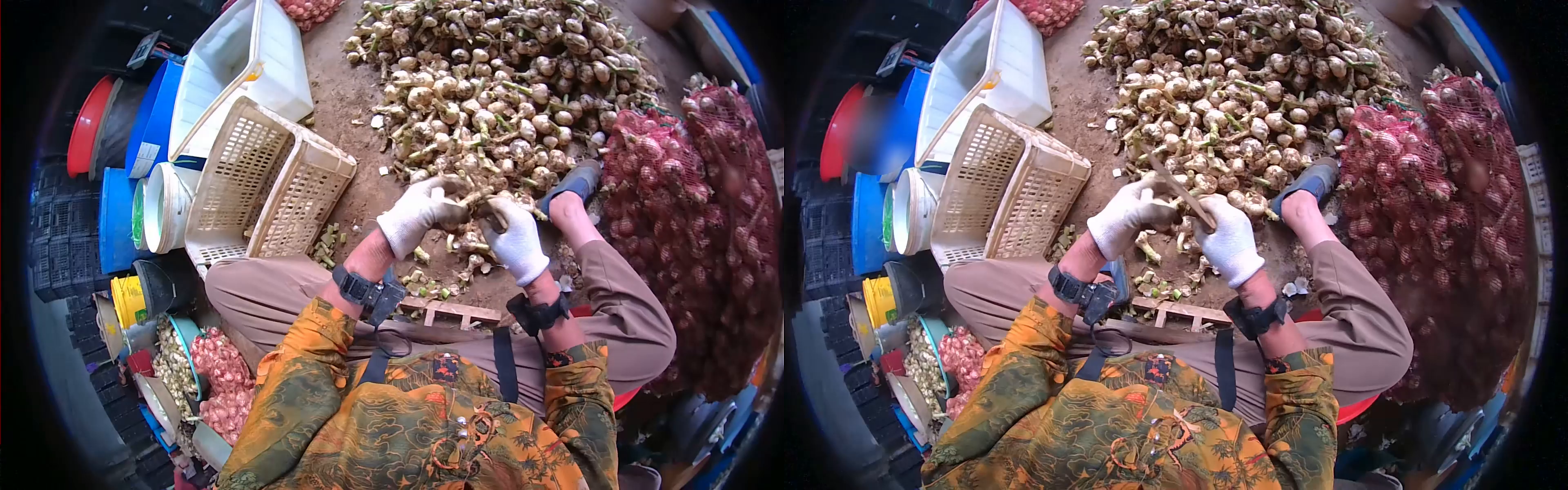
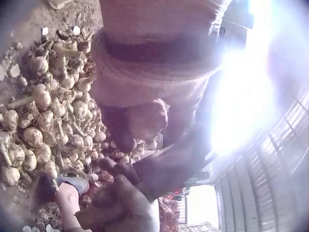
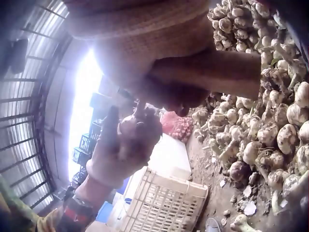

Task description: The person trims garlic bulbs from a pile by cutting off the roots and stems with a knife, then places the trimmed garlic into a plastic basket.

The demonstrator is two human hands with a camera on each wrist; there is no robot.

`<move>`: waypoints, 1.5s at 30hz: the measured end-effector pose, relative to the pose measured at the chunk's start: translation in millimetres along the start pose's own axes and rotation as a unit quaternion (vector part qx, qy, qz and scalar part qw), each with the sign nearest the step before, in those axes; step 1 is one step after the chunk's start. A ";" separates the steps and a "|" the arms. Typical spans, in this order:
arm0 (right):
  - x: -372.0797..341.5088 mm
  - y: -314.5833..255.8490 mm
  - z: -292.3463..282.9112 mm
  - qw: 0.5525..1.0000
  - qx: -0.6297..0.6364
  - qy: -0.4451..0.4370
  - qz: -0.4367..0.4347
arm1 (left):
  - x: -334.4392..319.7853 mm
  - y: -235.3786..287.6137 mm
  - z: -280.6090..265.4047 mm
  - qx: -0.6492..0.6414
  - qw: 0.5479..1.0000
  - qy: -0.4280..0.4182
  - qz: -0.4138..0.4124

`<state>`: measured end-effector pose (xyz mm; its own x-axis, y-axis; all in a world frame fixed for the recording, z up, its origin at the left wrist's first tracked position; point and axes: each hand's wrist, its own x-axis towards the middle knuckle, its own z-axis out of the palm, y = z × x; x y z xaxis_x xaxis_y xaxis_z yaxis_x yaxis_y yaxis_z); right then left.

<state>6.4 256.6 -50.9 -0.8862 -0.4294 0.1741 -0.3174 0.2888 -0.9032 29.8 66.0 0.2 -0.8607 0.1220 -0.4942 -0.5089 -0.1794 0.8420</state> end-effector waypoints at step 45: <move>-7.1 10.5 1.8 0.964 -0.255 -0.079 0.002 | 53.7 -72.6 -48.6 0.027 0.996 -0.017 0.077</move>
<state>10.0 261.1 -62.3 -0.8386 -0.5398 0.0724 -0.4735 0.6569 -0.5868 19.9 38.1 -97.9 -0.9273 0.1308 -0.3507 -0.3678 -0.1453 0.9185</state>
